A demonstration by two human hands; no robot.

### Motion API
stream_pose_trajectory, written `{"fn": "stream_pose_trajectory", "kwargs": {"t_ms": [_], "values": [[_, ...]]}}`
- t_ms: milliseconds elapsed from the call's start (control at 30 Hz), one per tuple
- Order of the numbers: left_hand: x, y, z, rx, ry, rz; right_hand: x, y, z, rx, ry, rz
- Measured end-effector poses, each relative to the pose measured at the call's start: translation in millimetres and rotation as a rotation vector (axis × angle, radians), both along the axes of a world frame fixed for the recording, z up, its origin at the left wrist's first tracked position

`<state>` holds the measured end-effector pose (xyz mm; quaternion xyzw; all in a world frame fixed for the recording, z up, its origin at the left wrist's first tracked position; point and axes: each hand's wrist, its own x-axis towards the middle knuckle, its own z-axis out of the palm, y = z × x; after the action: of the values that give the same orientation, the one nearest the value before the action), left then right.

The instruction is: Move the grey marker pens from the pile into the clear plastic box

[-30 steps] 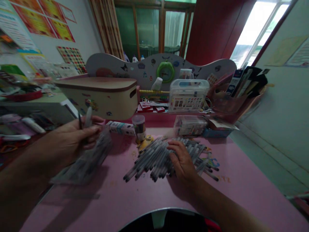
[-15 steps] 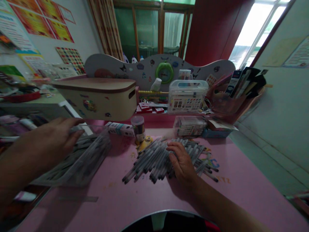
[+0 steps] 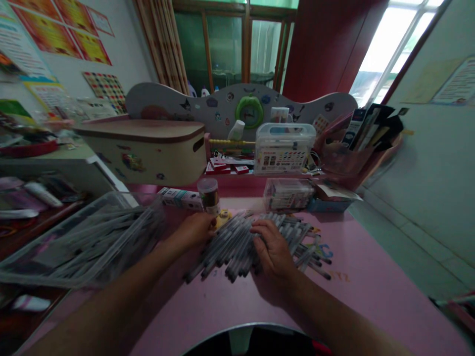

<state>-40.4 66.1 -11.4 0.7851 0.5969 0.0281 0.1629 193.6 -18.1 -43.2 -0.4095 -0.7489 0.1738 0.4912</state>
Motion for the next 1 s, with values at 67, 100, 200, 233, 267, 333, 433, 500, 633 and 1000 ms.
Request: {"fn": "stream_pose_trajectory", "kwargs": {"t_ms": [67, 100, 200, 233, 267, 333, 433, 500, 633, 1000], "values": [[1, 6, -4.2, -0.024, -0.018, 0.002, 0, 1, 0.4, 0.007, 0.003, 0.008], [2, 8, -5.8, -0.03, -0.026, 0.005, 0, 1, 0.9, 0.012, 0.007, 0.01], [2, 10, -7.7, -0.022, -0.049, 0.019, 0, 1, 2.4, 0.005, 0.019, 0.003], [1, 10, -6.9, -0.015, -0.058, 0.025, 0, 1, 2.7, -0.001, 0.019, 0.001], [-1, 9, -5.0, -0.006, -0.067, 0.029, 0, 1, 2.9, -0.006, 0.017, -0.001], [-4, 6, 1.3, 0.02, -0.09, 0.034, 0, 0, 2.5, -0.011, 0.011, -0.009], [-6, -7, 16.2, 0.114, -0.214, 0.029, 1, 1, 0.7, 0.026, -0.016, -0.054], [-1, -21, 27.7, 0.176, -0.332, -0.002, 1, 2, -0.4, 0.085, -0.04, -0.117], [18, -52, 47.6, 0.121, -0.499, -0.109, 3, 6, -1.6, 0.148, -0.096, -0.183], [54, -70, 28.6, -0.11, -1.263, 0.11, 3, 7, 4.3, -0.068, -0.132, -0.031]]}}
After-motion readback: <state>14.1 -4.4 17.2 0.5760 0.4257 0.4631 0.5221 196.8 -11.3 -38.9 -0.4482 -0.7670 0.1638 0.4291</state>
